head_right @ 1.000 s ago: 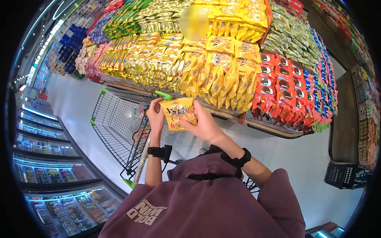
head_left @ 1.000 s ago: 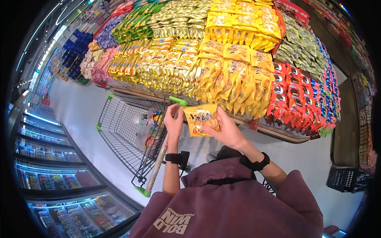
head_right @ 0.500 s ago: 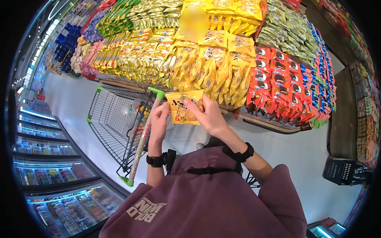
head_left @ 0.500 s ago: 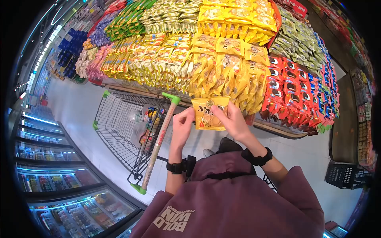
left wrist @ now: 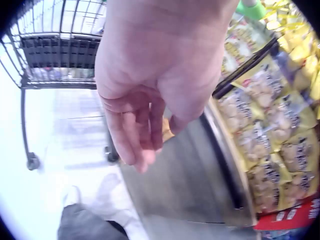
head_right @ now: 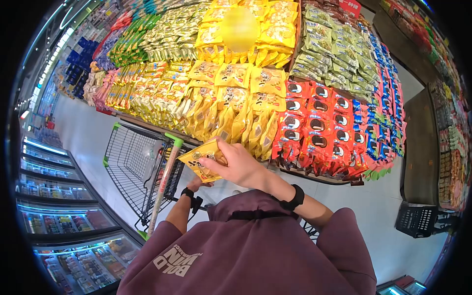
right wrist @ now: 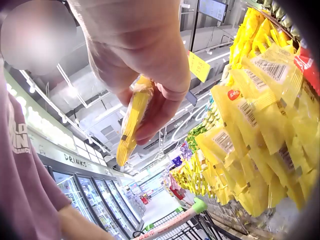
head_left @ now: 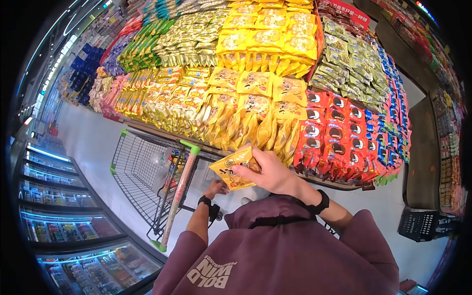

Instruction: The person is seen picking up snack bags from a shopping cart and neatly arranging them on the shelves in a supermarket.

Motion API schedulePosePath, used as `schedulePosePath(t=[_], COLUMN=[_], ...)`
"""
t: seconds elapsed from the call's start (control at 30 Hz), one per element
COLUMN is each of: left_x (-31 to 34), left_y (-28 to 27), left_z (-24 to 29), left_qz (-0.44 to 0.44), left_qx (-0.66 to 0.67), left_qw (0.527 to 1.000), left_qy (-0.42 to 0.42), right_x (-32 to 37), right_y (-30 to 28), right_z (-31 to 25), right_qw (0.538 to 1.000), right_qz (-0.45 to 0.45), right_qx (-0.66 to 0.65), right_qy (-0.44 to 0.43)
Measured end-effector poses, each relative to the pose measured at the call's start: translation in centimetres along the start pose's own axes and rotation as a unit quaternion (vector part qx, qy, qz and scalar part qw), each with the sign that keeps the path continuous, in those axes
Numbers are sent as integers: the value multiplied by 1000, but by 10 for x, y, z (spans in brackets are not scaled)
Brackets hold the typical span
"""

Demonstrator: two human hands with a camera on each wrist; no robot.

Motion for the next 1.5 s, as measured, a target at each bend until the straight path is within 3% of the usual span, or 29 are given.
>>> schedulePosePath(t=[0.07, 0.13, 0.2, 0.23, 0.27, 0.33, 0.37, 0.47, 0.5, 0.57, 0.63, 0.77, 0.8, 0.9, 1.03, 1.13, 1.5], left_x=[-17, -24, -35, -31, -19, 26, 53, 123, 142, 178, 201, 231, 234, 237, 235, 238, 238], left_y=[-27, -32, -7, 16, 40, 92, 116, 171, 180, 190, 184, 151, 141, 123, 143, 145, 118], left_z=[-53, -52, -25, -5, 21, 57, 76, 159, 189, 249, 302, 366, 375, 380, 387, 397, 385], left_qz=[42, -10, -17, -38, -60, -164, -217, -317, -313, -303, -256, -150, -111, -23, -21, 30, 29], left_qx=[-93, -292, -293, -264, -235, -235, -235, -368, -327, -240, -236, -183, -98, 121, 195, 148, 214], left_qw=[990, 946, 956, 963, 967, 958, 947, 859, 872, 893, 892, 908, 926, 933, 914, 906, 881], left_qy=[-100, -141, -15, 32, 79, 7, -28, 162, 186, 231, 288, 345, 346, 338, 354, 396, 420], right_x=[0, 4, 8, 10, 12, 16, 19, 26, 29, 32, 32, 25, 23, 19, 18, 15, -1], right_y=[-9, -20, -28, -33, -34, -45, -52, -75, -83, -100, -114, -140, -139, -134, -120, -118, -104], right_z=[-6, -6, 1, 1, 6, 8, 4, -3, 1, 11, 14, 2, 5, 8, 8, 6, 22], right_qw=[1000, 998, 999, 999, 999, 998, 998, 998, 997, 991, 971, 952, 951, 947, 951, 951, 955], right_qz=[-16, -43, -24, 4, -9, -32, -45, -8, -26, 15, 53, 115, 113, 108, 94, 105, 131], right_qx=[-2, 20, -10, -21, -35, -58, -35, -68, -50, -119, -214, -277, -282, -295, -288, -282, -249], right_qy=[3, 38, 29, -28, -12, 15, 39, -11, 45, 66, 92, 57, 59, 66, 68, 71, 92])
Point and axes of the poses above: each hand's wrist, its own x-axis away from the middle knuckle, its own y-axis out of the palm, z = x × y, the point moved 10 cm from there along -x, towards the middle knuckle, and after that the axes turned 3 degrees about x, right-handed, at the moved point
